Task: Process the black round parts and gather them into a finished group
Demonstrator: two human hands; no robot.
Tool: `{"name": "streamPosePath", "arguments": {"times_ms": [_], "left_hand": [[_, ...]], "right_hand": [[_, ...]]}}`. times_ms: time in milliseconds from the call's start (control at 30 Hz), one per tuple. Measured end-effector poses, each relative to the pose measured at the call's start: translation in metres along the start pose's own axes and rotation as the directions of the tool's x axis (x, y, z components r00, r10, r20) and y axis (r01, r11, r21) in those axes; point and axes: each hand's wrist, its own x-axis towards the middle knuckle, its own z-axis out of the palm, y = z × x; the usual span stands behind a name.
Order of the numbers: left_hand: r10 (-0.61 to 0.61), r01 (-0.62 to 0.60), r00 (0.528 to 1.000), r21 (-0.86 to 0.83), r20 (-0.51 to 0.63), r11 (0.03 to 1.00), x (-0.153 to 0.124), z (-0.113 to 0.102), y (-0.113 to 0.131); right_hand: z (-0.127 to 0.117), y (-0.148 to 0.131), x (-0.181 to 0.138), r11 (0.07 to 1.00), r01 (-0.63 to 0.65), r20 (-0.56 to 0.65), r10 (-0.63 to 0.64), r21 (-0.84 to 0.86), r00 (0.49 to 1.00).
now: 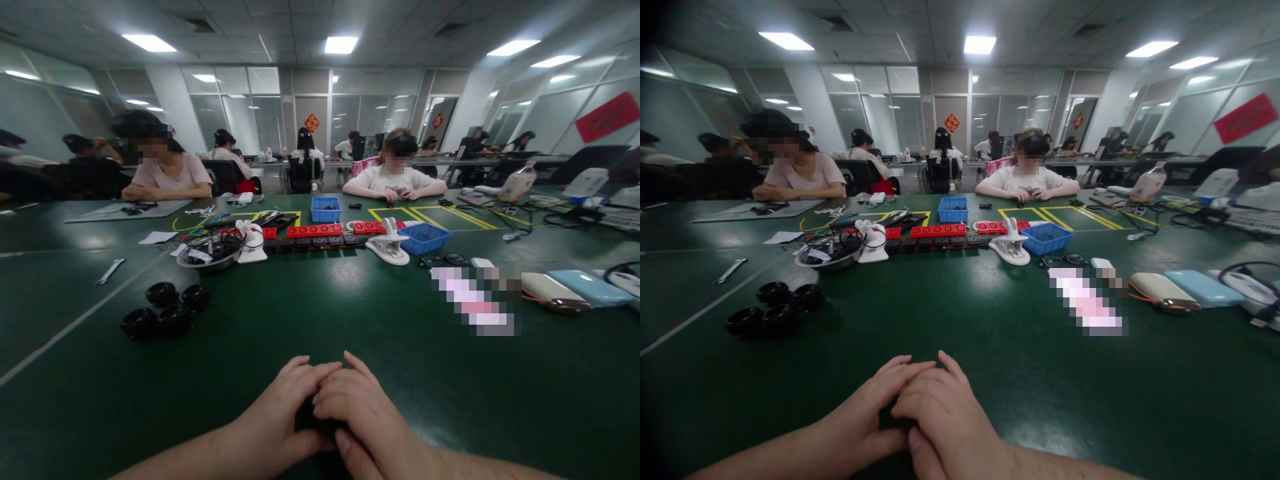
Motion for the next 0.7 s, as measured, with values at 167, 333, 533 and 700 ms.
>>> {"name": "streamPosePath", "arguments": {"times_ms": [167,333,533,700], "left_hand": [[0.038,-0.04,0.999,0.171,0.012,0.984,0.0,-0.002,-0.002],[0.001,0.026,0.995,0.275,-0.098,0.961,0.002,0.002,0.009],[-0.13,0.183,0.976,0.331,-0.176,0.926,0.005,0.012,0.017],[-0.089,0.118,0.989,0.273,-0.115,0.955,0.006,0.005,0.012]], "right_hand": [[-0.001,-0.001,0.0,0.999,-0.054,0.01,0.054,-0.008,0.998],[0.001,-0.003,-0.001,0.993,-0.116,-0.109,0.116,-0.001,0.987],[0.007,-0.004,-0.001,0.941,-0.339,-0.092,0.339,0.014,0.936],[0.008,-0.001,-0.002,0.964,-0.248,-0.114,0.258,0.095,0.959]]}}
